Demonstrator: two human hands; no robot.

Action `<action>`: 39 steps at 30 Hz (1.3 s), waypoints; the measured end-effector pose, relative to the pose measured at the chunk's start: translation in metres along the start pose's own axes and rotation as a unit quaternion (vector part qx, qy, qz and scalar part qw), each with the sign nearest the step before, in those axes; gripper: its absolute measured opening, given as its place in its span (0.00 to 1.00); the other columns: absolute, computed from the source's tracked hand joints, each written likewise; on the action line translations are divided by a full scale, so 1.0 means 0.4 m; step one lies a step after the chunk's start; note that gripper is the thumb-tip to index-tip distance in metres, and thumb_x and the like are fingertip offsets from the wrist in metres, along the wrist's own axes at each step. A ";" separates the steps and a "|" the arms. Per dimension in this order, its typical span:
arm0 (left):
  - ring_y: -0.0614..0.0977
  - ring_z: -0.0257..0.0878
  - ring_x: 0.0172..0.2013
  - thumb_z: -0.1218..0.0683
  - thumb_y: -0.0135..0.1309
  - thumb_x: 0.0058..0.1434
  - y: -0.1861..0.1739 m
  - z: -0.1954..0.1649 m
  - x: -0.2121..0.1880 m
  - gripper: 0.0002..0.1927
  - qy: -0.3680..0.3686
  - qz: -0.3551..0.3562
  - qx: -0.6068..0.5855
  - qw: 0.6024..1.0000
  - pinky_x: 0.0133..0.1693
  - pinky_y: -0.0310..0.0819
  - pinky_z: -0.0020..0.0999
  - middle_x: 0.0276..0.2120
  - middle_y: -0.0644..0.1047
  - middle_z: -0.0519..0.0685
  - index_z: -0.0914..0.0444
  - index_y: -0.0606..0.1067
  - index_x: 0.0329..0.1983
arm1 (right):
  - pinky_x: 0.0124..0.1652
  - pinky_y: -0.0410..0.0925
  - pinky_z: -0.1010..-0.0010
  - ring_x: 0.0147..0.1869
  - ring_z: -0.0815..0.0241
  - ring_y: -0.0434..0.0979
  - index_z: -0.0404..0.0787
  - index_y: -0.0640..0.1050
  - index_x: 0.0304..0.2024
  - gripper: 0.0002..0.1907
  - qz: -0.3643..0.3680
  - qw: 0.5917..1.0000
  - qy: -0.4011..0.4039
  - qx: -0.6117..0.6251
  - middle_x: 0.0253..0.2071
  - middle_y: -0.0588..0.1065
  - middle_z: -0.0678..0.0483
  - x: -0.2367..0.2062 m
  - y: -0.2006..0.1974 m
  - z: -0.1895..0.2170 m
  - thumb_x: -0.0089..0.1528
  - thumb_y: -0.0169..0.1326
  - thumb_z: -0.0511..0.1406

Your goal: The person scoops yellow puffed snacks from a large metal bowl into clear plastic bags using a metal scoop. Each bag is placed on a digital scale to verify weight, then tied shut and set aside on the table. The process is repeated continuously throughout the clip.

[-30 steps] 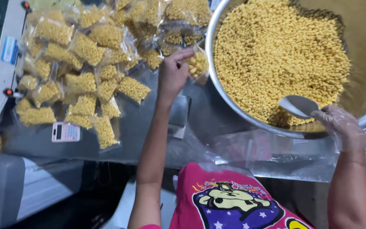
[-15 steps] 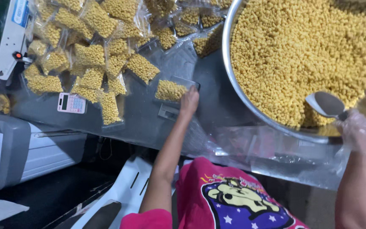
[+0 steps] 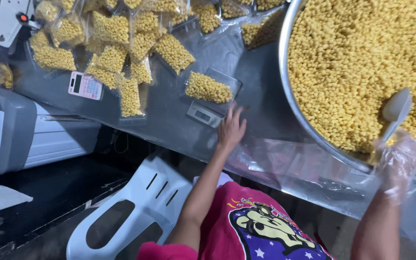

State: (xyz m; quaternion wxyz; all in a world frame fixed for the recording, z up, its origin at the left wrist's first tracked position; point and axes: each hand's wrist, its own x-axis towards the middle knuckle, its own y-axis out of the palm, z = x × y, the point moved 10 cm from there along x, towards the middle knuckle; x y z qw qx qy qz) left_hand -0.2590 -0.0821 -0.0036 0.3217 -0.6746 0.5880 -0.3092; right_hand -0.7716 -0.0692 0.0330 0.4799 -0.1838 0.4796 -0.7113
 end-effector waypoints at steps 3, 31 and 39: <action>0.83 0.57 0.48 0.49 0.58 0.63 0.012 0.063 -0.112 0.19 -0.014 0.008 -0.068 0.998 0.47 0.76 0.51 0.50 0.79 0.53 0.59 0.73 0.55 | 0.45 0.70 0.58 0.45 0.48 0.78 0.39 0.78 0.50 0.08 -0.099 0.969 -0.224 -0.042 0.42 0.77 0.46 -0.145 0.017 0.256 0.70 0.54 0.34; 0.86 0.48 0.43 0.53 0.54 0.66 -0.253 0.622 0.136 0.11 -0.063 0.114 -0.195 0.972 0.44 0.78 0.41 0.46 0.82 0.52 0.61 0.78 0.48 | 0.45 0.69 0.62 0.44 0.58 0.76 0.42 0.78 0.40 0.20 0.293 0.589 -0.060 0.750 0.41 0.78 0.54 -0.300 0.667 0.695 0.75 0.55 0.50; 0.77 0.50 0.59 0.53 0.57 0.64 -0.294 0.491 0.223 0.14 0.042 0.019 -0.175 0.984 0.57 0.72 0.42 0.57 0.75 0.50 0.59 0.77 0.52 | 0.52 0.67 0.68 0.54 0.62 0.77 0.44 0.82 0.48 0.20 0.172 0.956 -0.117 0.207 0.53 0.79 0.53 -0.301 0.804 0.875 0.66 0.52 0.50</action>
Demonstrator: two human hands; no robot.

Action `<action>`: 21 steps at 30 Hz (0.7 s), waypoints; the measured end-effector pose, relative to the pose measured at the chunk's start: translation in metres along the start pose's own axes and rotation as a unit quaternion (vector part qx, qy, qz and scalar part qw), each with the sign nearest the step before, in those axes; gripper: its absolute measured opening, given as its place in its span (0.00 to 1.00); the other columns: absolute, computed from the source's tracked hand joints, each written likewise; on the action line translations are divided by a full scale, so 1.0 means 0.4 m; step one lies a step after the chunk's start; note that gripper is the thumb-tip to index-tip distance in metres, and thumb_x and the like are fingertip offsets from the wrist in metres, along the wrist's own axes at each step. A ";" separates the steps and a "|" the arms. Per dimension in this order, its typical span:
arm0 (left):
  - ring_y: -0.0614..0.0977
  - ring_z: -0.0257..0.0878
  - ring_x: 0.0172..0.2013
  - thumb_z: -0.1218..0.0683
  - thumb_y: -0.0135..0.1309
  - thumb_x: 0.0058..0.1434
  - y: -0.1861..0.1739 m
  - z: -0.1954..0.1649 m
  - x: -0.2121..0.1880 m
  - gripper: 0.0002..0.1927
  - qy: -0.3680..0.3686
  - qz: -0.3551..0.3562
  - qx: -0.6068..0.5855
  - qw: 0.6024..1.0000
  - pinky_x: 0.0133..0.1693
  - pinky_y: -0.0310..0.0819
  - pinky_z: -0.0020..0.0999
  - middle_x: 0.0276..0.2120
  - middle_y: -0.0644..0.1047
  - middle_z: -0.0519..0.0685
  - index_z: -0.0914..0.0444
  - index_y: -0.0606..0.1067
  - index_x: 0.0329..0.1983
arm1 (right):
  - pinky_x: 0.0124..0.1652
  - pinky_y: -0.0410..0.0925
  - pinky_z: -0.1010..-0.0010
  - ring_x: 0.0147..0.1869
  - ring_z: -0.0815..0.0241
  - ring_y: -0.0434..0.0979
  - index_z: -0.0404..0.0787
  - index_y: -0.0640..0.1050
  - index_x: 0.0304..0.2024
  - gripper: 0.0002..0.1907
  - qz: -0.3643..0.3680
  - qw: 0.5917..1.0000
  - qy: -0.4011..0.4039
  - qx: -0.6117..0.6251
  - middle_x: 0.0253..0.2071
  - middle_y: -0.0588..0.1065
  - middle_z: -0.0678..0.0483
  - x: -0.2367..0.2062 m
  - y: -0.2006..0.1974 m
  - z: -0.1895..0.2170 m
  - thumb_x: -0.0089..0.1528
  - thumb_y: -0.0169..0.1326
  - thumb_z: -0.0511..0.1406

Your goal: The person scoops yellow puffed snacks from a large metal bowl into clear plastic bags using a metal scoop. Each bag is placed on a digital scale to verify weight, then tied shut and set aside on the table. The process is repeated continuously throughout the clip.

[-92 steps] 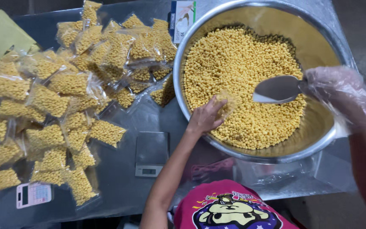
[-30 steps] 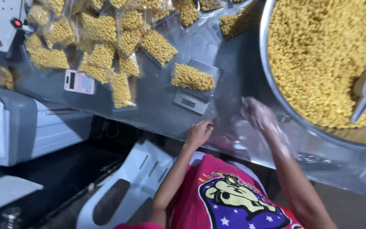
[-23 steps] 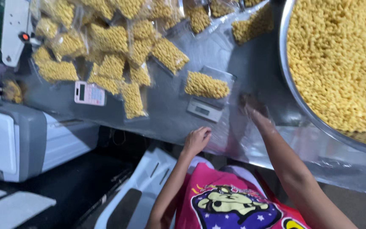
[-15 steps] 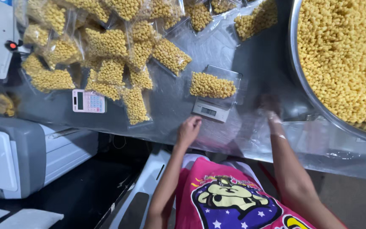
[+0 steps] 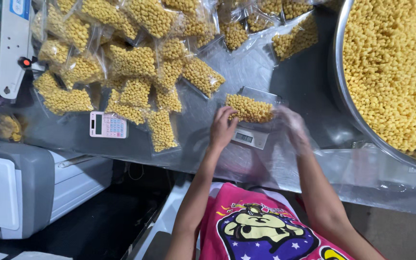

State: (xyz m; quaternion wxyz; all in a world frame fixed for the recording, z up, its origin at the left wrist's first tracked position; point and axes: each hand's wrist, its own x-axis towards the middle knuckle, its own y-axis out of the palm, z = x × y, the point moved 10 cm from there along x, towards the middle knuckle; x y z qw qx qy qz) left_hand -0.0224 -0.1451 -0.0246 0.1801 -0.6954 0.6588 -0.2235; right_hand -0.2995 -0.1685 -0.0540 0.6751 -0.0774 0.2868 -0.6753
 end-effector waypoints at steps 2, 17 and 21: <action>0.78 0.50 0.59 0.53 0.58 0.64 0.014 -0.064 0.042 0.14 0.024 0.019 0.001 1.000 0.57 0.73 0.41 0.57 0.75 0.50 0.58 0.77 0.52 | 0.50 0.69 0.67 0.51 0.60 0.78 0.44 0.82 0.46 0.16 -0.032 0.999 -0.004 -0.038 0.50 0.80 0.52 0.040 0.008 0.061 0.63 0.56 0.46; 0.82 0.42 0.48 0.48 0.62 0.61 -0.077 -0.327 0.112 0.15 0.239 0.125 0.103 0.957 0.51 0.71 0.43 0.42 0.81 0.43 0.57 0.76 0.48 | 0.55 0.64 0.50 0.52 0.54 0.78 0.45 0.82 0.32 0.08 0.032 0.794 -0.452 -0.405 0.41 0.79 0.54 -0.167 -0.054 0.588 0.52 0.64 0.38; 0.80 0.48 0.47 0.43 0.64 0.50 -0.094 -0.374 0.106 0.26 0.305 0.065 0.102 0.945 0.48 0.68 0.46 0.43 0.80 0.50 0.62 0.76 0.48 | 0.50 0.69 0.57 0.51 0.50 0.79 0.42 0.81 0.38 0.07 0.027 0.826 -0.483 -0.289 0.44 0.79 0.52 -0.179 -0.086 0.563 0.58 0.60 0.35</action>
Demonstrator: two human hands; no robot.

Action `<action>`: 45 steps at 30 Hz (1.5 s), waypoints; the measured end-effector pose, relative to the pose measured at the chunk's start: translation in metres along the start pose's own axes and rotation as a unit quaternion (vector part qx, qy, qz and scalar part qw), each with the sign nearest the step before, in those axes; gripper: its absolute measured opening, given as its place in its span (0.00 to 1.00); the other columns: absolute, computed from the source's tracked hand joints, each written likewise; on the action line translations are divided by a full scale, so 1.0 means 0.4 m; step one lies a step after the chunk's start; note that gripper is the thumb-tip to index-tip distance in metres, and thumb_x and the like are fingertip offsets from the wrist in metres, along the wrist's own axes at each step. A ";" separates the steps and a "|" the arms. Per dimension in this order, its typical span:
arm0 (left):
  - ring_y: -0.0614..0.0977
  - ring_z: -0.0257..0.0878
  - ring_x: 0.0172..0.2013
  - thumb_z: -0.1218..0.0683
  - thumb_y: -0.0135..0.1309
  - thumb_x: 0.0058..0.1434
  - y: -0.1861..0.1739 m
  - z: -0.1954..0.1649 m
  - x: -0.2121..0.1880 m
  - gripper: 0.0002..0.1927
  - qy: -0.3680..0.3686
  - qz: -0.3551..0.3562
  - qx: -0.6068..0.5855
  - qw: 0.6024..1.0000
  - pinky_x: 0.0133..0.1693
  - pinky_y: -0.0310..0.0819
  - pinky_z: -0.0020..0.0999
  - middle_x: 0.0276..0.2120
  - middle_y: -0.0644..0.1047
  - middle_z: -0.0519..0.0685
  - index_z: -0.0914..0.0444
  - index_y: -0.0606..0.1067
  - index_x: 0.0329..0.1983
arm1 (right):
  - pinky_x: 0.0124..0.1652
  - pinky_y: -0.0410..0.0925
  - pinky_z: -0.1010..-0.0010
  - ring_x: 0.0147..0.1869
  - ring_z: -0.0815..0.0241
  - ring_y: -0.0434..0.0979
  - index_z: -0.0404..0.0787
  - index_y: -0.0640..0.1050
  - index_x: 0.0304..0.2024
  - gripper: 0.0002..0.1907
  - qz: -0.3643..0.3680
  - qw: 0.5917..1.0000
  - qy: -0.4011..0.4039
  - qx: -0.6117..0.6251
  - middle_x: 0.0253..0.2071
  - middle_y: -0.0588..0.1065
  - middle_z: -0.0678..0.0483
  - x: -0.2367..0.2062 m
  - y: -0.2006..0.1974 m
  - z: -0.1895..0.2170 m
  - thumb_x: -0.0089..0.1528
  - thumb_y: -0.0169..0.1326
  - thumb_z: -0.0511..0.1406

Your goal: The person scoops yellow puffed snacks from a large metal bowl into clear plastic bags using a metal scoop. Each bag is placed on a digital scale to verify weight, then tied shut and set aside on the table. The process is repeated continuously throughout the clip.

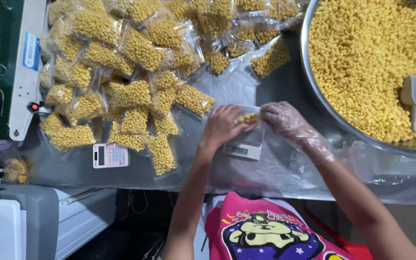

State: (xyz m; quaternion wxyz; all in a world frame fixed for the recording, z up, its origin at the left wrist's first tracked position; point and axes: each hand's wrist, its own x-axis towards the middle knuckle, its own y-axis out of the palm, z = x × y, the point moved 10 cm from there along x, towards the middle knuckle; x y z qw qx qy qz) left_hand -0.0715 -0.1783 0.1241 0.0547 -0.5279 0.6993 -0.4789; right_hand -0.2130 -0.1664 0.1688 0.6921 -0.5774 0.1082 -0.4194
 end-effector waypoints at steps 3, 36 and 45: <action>0.81 0.47 0.45 0.45 0.63 0.50 0.094 -0.035 0.036 0.21 0.006 0.051 0.052 0.997 0.49 0.68 0.46 0.40 0.80 0.49 0.61 0.77 0.43 | 0.48 0.70 0.57 0.47 0.46 0.80 0.40 0.81 0.37 0.06 0.017 0.998 0.045 0.048 0.40 0.79 0.49 -0.004 0.048 -0.008 0.57 0.58 0.31; 0.80 0.43 0.43 0.54 0.57 0.60 0.132 -0.175 0.019 0.07 0.164 0.093 0.100 0.977 0.51 0.66 0.49 0.37 0.80 0.46 0.59 0.78 0.40 | 0.45 0.65 0.58 0.46 0.52 0.76 0.44 0.76 0.36 0.08 -0.005 0.985 0.164 -0.060 0.37 0.75 0.52 -0.161 0.066 -0.022 0.58 0.57 0.40; 0.81 0.43 0.40 0.53 0.54 0.63 0.127 -0.107 -0.011 0.05 0.108 0.057 0.104 0.987 0.49 0.66 0.47 0.35 0.81 0.46 0.58 0.78 0.35 | 0.45 0.66 0.57 0.45 0.51 0.76 0.43 0.76 0.32 0.12 0.023 0.986 0.141 -0.086 0.34 0.75 0.52 -0.106 0.060 0.000 0.55 0.61 0.43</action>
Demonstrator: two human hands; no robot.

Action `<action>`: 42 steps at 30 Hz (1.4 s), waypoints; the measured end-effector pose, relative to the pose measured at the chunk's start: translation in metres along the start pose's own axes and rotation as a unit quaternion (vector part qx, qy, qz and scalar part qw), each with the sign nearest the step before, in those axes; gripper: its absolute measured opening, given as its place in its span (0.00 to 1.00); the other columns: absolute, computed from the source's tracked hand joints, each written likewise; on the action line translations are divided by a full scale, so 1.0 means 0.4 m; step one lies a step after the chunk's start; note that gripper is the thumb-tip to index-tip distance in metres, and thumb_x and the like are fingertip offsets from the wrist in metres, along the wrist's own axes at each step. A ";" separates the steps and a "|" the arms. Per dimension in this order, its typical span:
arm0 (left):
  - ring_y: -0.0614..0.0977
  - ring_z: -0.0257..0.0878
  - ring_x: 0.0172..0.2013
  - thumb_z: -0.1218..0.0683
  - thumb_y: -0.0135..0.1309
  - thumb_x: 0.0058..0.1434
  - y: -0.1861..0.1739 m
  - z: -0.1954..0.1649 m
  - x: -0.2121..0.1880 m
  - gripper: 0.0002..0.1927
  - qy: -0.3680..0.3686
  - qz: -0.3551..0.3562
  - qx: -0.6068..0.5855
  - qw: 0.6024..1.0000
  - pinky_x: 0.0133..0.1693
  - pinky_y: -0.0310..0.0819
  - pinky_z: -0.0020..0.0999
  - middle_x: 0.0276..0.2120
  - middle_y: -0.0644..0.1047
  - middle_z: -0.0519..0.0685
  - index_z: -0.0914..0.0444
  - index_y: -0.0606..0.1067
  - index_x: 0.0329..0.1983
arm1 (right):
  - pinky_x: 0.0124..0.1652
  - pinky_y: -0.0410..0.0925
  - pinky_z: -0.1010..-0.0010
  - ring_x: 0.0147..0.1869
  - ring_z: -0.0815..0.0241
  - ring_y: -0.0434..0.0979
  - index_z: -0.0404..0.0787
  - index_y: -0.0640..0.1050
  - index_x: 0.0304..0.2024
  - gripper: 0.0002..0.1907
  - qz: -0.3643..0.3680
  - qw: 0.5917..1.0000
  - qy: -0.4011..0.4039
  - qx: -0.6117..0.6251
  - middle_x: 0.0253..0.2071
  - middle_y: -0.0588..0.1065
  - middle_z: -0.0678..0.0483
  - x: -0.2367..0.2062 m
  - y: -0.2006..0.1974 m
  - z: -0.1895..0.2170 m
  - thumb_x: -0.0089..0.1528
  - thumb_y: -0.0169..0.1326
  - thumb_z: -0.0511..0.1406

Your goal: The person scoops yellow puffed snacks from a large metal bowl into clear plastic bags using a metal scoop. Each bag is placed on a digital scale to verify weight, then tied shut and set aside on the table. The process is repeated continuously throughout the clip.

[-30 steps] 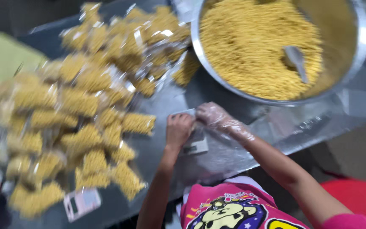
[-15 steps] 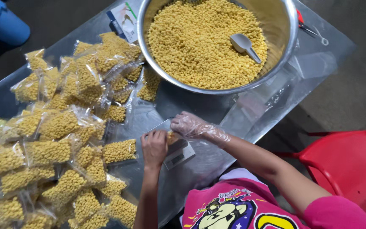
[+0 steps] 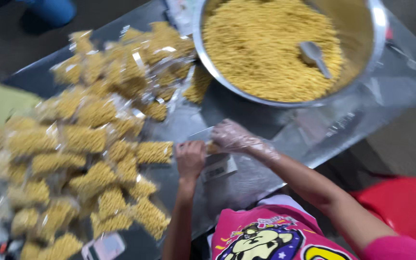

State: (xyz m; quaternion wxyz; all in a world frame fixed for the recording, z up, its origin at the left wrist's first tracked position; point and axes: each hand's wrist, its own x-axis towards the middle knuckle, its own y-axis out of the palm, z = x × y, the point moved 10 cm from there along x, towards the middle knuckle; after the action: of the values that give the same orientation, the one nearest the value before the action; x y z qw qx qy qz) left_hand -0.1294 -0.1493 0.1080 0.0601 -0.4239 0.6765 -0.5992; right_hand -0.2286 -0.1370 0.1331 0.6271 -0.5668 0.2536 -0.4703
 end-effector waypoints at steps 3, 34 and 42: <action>0.81 0.42 0.39 0.53 0.51 0.65 0.041 -0.010 -0.007 0.07 0.007 0.040 -0.005 0.999 0.51 0.67 0.50 0.33 0.80 0.46 0.57 0.78 0.34 | 0.44 0.66 0.56 0.43 0.50 0.76 0.43 0.75 0.31 0.12 -0.012 0.999 -0.023 0.025 0.32 0.75 0.52 0.014 -0.006 0.015 0.54 0.62 0.42; 0.87 0.47 0.43 0.35 0.58 0.55 0.640 -0.361 0.055 0.24 -0.166 0.524 -0.082 0.831 0.47 0.79 0.48 0.38 0.87 0.49 0.57 0.85 0.39 | 0.48 0.71 0.52 0.47 0.40 0.80 0.40 0.82 0.37 0.14 0.229 0.891 0.386 0.068 0.39 0.80 0.43 -0.964 0.027 -0.548 0.61 0.55 0.43; 0.71 0.54 0.65 0.17 0.34 0.58 0.962 -0.717 0.091 0.52 -0.251 0.567 -0.117 0.776 0.63 0.64 0.51 0.64 0.71 0.58 0.61 0.73 0.64 | 0.48 0.71 0.51 0.47 0.39 0.80 0.38 0.82 0.39 0.14 0.167 0.874 0.434 0.139 0.40 0.80 0.42 -1.100 -0.007 -0.684 0.61 0.56 0.42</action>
State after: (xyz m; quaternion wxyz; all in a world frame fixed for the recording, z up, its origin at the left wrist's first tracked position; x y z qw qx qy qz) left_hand -0.5145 0.0154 -0.1293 0.5070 -0.1028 0.8199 -0.2454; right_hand -0.6510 0.1202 -0.0214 0.5955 -0.1619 0.5229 -0.5880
